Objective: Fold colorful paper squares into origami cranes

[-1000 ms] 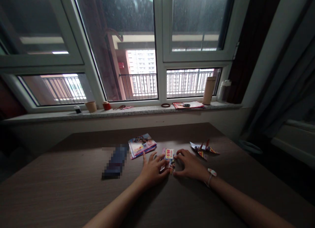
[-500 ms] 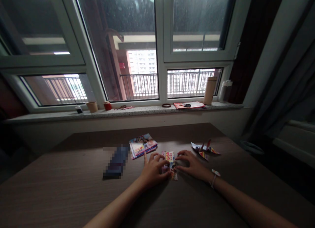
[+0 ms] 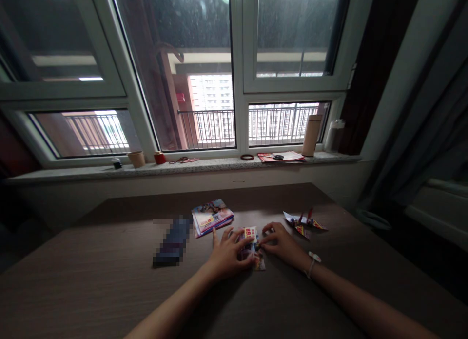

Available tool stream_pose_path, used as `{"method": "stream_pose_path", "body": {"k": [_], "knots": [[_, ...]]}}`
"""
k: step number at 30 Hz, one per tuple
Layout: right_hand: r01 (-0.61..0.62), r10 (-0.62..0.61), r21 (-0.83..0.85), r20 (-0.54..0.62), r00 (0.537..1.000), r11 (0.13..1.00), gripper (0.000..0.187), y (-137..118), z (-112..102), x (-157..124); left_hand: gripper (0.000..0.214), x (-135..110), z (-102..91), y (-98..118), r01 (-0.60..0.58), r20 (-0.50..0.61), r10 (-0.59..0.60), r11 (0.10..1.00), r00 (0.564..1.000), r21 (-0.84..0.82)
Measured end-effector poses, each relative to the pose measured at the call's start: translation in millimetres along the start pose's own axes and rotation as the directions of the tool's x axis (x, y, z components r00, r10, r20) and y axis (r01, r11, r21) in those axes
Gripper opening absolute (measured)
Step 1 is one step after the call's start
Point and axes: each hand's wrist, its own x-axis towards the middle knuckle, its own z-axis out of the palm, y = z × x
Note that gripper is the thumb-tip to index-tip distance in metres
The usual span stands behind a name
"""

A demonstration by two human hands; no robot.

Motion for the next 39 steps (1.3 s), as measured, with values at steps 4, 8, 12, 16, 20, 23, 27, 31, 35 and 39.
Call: {"method": "stream_pose_path", "body": {"k": [4, 8, 12, 16, 20, 23, 27, 31, 35, 39], "knots": [[-0.044, 0.042, -0.085, -0.033, 0.999, 0.995, 0.009, -1, 1, 5, 0.058, 0, -2.0, 1, 0.009, 0.027, -0.010, 1.000, 1.000, 0.006], [-0.068, 0.059, -0.158, -0.060, 0.996, 0.985, 0.012, -3, 1, 7, 0.060, 0, -4.3, 2, 0.024, 0.054, -0.024, 1.000, 0.998, 0.003], [-0.092, 0.076, -0.239, -0.076, 0.994, 0.967, 0.015, -6, 1, 7, 0.063, 1, -5.1, 2, 0.036, 0.081, -0.036, 0.999, 0.996, -0.005], [-0.104, 0.090, -0.303, -0.061, 0.994, 0.947, 0.021, -9, 1, 7, 0.063, 1, -4.5, 1, 0.037, 0.080, -0.036, 0.999, 0.996, -0.004], [-0.110, 0.098, -0.366, -0.052, 0.994, 0.924, 0.027, -11, 2, 7, 0.061, 0, -4.9, 1, 0.031, 0.076, -0.031, 1.000, 0.997, -0.003], [-0.109, 0.101, -0.410, -0.040, 0.994, 0.905, 0.031, -12, 3, 7, 0.062, 1, -4.9, 1, 0.033, 0.080, -0.033, 0.999, 0.996, 0.001], [-0.102, 0.102, -0.453, -0.025, 0.994, 0.886, 0.033, -11, 6, 7, 0.061, 1, -3.9, 1, 0.034, 0.072, -0.034, 0.999, 0.997, 0.011], [-0.112, 0.112, -0.468, -0.027, 0.993, 0.877, 0.036, -8, 9, 7, 0.062, 1, -3.1, 0, 0.031, 0.074, -0.031, 0.999, 0.997, 0.007], [-0.124, 0.120, -0.444, -0.036, 0.992, 0.888, 0.037, -6, 8, 7, 0.061, 1, -3.2, 0, 0.027, 0.069, -0.027, 1.000, 0.997, -0.003], [-0.059, 0.055, -0.350, -0.023, 0.998, 0.935, 0.035, -7, 5, 7, 0.062, 0, -4.7, 1, 0.035, 0.075, -0.034, 0.999, 0.997, -0.008]]}}
